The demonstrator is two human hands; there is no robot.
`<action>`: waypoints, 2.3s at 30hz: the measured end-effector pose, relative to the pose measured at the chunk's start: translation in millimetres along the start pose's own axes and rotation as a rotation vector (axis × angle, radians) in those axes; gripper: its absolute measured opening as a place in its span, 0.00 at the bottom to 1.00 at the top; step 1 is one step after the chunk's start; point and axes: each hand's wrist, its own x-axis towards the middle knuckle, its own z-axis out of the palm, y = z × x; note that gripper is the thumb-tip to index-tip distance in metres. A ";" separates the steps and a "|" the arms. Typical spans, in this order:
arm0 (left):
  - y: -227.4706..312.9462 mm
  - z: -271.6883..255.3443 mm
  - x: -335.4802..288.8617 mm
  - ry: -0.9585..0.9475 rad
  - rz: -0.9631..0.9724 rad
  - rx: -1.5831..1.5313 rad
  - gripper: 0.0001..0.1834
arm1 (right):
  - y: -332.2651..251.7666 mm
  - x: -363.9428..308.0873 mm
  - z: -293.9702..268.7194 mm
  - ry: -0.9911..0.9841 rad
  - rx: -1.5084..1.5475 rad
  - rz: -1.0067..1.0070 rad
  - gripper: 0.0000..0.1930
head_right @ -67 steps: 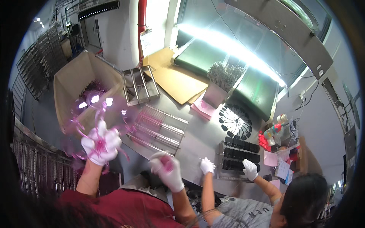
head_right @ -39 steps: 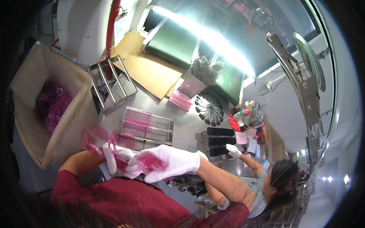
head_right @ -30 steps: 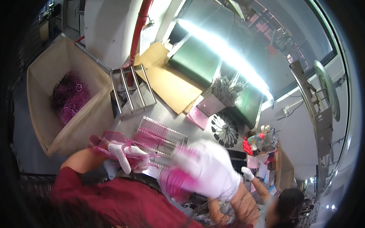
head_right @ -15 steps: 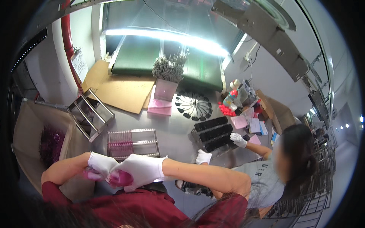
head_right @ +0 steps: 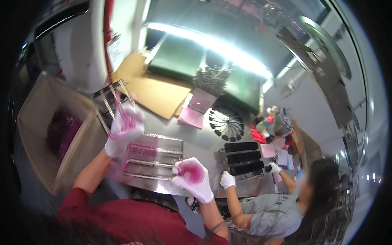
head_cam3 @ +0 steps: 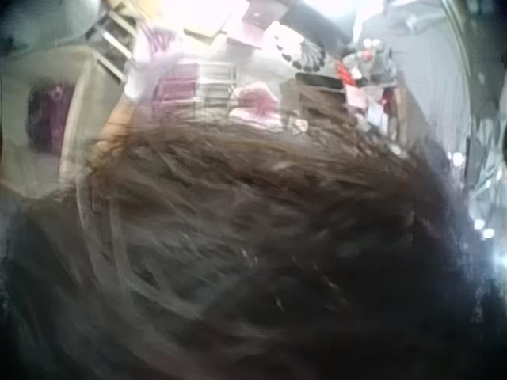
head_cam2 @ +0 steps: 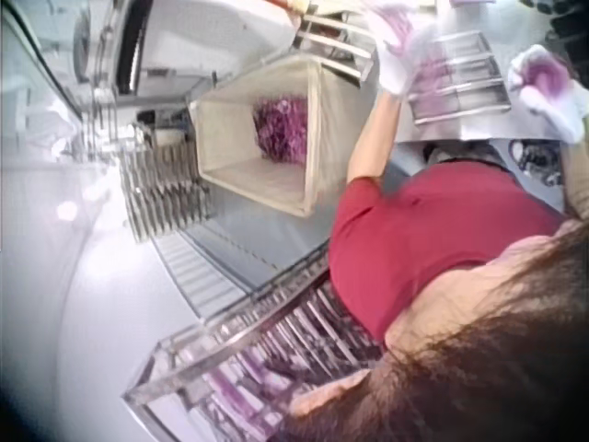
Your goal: The person walks to a workstation and assembles pink plastic decorative items by inserting them into metal racks. They handle the items one at a time, placing them into slots on the rack and occasionally adjusting the arrangement.
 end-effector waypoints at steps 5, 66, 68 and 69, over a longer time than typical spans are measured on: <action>55.9 19.4 11.7 0.297 0.992 0.316 0.39 | 50.0 9.5 82.6 -0.047 0.802 0.381 0.28; -29.6 7.2 -120.0 0.404 -0.622 -0.572 0.43 | 107.0 84.5 43.8 -0.670 -0.735 -0.315 0.47; -52.3 15.0 -121.5 0.313 -0.556 -0.389 0.42 | 105.8 86.2 40.9 -0.657 -0.625 -0.313 0.43; -54.5 16.0 -119.5 0.273 -0.622 -0.473 0.41 | 101.3 89.8 34.6 -0.683 -0.663 -0.319 0.43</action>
